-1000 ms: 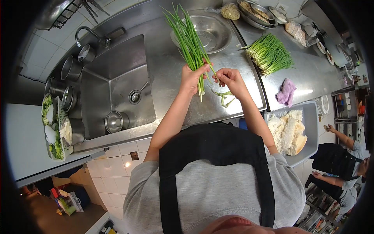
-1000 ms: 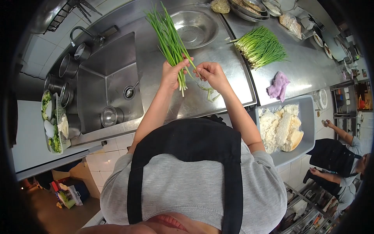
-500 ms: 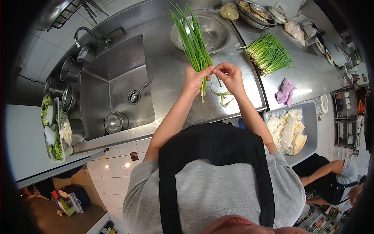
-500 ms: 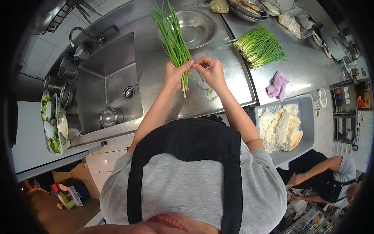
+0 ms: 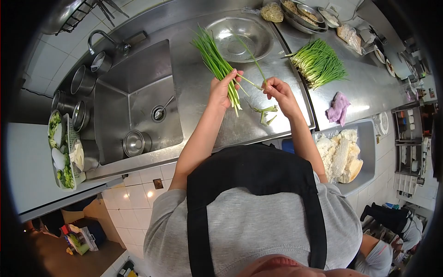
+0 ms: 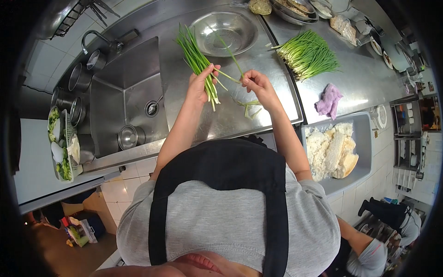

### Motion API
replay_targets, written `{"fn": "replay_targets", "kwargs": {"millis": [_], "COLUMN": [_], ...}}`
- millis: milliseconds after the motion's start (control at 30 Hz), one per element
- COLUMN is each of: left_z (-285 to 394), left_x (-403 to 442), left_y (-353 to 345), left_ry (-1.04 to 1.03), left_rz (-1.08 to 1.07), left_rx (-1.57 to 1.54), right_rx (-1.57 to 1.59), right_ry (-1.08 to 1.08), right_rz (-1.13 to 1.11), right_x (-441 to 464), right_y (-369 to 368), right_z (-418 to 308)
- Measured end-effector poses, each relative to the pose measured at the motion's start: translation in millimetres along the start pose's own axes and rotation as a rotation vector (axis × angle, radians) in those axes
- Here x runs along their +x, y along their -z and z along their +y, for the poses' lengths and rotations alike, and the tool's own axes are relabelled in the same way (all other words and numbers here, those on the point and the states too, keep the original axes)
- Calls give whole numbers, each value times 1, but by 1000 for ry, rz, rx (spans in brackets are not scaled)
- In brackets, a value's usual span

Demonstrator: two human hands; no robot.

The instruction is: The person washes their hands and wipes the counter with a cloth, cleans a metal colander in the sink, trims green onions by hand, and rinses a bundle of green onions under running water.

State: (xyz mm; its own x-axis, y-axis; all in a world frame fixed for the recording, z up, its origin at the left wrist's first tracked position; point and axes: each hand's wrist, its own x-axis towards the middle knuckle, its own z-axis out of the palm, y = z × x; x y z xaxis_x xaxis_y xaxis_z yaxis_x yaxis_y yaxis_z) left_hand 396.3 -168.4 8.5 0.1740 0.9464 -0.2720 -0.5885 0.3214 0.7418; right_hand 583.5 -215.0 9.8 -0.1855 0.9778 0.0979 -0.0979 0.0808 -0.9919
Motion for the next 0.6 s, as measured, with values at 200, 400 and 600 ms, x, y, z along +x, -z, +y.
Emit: {"fn": "replay_targets", "kwargs": {"millis": [200, 400, 600], "left_z": [6, -3, -15], "left_x": [8, 10, -1], "left_y": [12, 12, -10], "left_ry": [-39, 12, 94], "left_rz": [4, -51, -204], "left_rx": [-45, -3, -29], "right_rx": [83, -9, -111], "right_ry": [-79, -105, -147], "right_rz": [13, -7, -86], "right_x": [-25, -26, -14], "right_y": [23, 22, -1], "right_z": [-4, -11, -6]}}
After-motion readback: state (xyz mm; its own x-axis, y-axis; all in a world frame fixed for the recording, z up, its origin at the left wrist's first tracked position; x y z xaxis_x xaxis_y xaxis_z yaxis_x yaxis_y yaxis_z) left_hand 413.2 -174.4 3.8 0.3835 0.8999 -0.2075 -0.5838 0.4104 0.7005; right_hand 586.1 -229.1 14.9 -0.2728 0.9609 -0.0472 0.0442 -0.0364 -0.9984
